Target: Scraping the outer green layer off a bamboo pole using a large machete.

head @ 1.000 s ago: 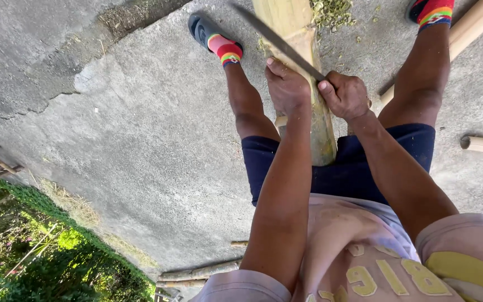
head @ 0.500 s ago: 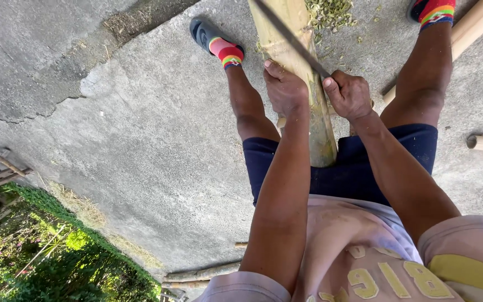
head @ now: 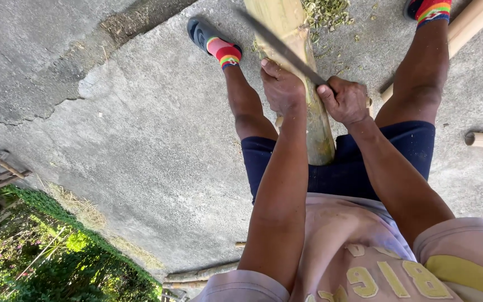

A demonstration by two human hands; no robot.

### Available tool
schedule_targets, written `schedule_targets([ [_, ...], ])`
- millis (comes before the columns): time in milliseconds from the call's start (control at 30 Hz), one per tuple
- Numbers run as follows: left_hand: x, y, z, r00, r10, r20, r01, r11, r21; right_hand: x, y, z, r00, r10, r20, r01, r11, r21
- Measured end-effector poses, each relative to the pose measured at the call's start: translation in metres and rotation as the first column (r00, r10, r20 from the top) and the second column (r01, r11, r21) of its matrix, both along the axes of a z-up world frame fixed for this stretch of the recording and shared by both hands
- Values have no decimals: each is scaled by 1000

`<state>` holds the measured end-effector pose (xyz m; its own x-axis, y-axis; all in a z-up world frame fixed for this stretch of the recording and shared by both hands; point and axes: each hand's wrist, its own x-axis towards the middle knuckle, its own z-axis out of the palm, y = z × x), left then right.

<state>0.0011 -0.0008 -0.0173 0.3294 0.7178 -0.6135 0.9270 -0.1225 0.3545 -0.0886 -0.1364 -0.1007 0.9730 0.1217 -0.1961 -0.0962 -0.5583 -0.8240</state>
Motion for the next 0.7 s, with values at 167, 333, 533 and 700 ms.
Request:
schedule_targets([
  [167, -2, -1, 2, 1000, -11, 12, 11, 1000, 7, -9, -2, -10, 1000, -8, -15, 8, 1000, -8],
  [333, -3, -3, 8, 1000, -4, -15, 3, 1000, -11, -13, -6, -3, 996, 81, 26, -79, 994, -75],
  [533, -8, -3, 10, 1000, -15, -14, 15, 1000, 1, -22, -6, -6, 999, 16, -38, -17, 999, -38],
  [700, -2, 0, 2, 1000, -14, -10, 14, 1000, 9, -17, -5, -7, 998, -13, -63, 12, 1000, -17],
])
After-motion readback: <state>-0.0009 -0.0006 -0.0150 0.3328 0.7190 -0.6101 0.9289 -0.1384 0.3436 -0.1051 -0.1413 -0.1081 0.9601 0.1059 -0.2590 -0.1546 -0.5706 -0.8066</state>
